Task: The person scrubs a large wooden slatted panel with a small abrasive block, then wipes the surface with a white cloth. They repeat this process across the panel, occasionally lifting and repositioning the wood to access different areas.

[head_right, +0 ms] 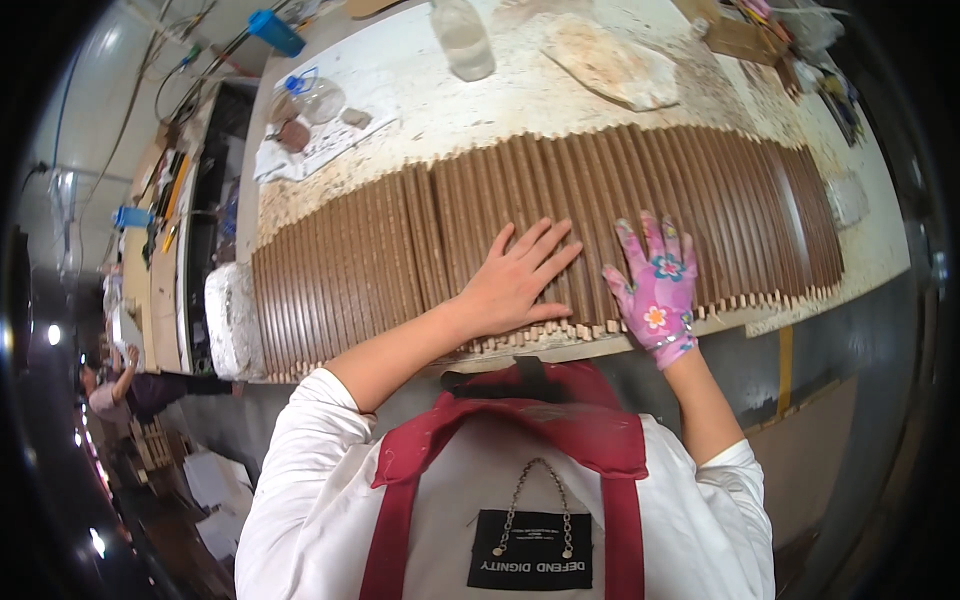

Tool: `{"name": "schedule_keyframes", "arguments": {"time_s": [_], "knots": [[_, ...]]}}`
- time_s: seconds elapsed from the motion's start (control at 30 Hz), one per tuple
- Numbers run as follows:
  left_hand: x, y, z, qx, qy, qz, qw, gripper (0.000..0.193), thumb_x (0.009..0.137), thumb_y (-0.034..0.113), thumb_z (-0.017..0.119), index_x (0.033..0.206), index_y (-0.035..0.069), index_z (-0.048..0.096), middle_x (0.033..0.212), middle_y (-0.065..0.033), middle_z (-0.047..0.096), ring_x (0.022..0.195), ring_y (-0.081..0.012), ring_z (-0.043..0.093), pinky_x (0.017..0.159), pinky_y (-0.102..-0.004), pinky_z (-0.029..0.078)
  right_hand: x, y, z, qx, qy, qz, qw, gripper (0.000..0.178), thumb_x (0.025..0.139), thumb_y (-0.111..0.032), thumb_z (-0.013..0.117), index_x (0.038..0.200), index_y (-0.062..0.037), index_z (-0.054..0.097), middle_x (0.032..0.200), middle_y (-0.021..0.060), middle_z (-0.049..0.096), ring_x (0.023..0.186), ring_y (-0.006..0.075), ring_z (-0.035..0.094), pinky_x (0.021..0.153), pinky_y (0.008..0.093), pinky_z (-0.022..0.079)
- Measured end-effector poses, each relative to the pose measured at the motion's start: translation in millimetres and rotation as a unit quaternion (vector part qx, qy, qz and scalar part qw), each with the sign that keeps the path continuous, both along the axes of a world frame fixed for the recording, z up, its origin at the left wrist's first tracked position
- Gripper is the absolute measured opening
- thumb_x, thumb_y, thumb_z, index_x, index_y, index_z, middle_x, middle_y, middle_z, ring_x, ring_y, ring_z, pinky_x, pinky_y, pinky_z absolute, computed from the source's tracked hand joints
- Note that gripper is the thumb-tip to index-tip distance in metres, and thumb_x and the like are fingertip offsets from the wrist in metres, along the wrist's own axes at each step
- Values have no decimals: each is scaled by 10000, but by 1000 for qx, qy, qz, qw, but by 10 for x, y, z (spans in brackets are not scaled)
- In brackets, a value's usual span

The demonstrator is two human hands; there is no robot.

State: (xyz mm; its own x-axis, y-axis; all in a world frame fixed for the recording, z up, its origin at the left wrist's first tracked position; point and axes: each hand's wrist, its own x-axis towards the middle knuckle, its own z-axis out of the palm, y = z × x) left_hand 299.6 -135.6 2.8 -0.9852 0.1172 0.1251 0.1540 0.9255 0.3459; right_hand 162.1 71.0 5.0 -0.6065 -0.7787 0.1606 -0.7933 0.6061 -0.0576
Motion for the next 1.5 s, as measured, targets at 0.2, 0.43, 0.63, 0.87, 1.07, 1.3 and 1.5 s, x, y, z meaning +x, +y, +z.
{"name": "schedule_keyframes", "arguments": {"time_s": [0.2,0.43,0.63,0.87,1.07,1.3,1.5], "knots": [[260,-214,-128,-25,3,131,991,788,897,551,588,1498,93,366,1593,-160,268,1461,-349,268,1134,-597,240,4,12,-50,15,29,0,999,592,947,-479,536,1458,-187,477,1522,136,419,1402,363,370,1184,497,184],[457,-327,-38,-39,77,182,979,722,898,495,599,1468,97,405,1555,-168,342,1437,-355,314,1123,-571,282,-104,64,-62,-1,-5,23,1000,651,940,-457,555,1502,-162,407,1547,137,381,1372,362,404,1161,515,228],[2036,-1137,359,-66,150,488,857,472,761,111,721,1217,31,632,1311,-201,601,1223,-382,553,1035,-466,441,-107,-143,150,-60,-37,76,995,663,944,-434,559,1502,-114,402,1561,155,354,1394,376,381,1162,508,229],[3876,-1521,-114,-84,138,691,705,431,970,155,534,1354,-38,506,1376,-235,534,1292,-396,485,1097,-449,368,-233,-208,-124,-12,-23,78,997,611,967,-359,538,1506,-109,396,1584,143,323,1441,335,332,1190,482,179],[3837,-1726,-486,3,191,683,705,407,958,126,517,1319,-60,537,1305,-251,584,1232,-418,528,1075,-455,389,-321,-119,-267,-42,2,84,996,593,958,-311,552,1478,-58,421,1551,161,378,1425,341,363,1173,490,233],[4054,-1776,-789,71,188,723,661,396,981,108,506,1338,-63,518,1349,-226,560,1254,-350,519,1098,-432,374,-215,-192,-97,-8,4,80,997,685,904,-354,618,1486,-63,405,1522,167,411,1373,374,401,1143,478,283],[4108,-1895,-873,-44,156,664,730,390,1060,183,404,1331,-77,506,1335,-263,523,1225,-409,492,1065,-451,370,-136,-146,56,15,13,14,1000,666,929,-511,539,1454,-111,455,1509,150,430,1392,353,394,1164,494,245]]}}
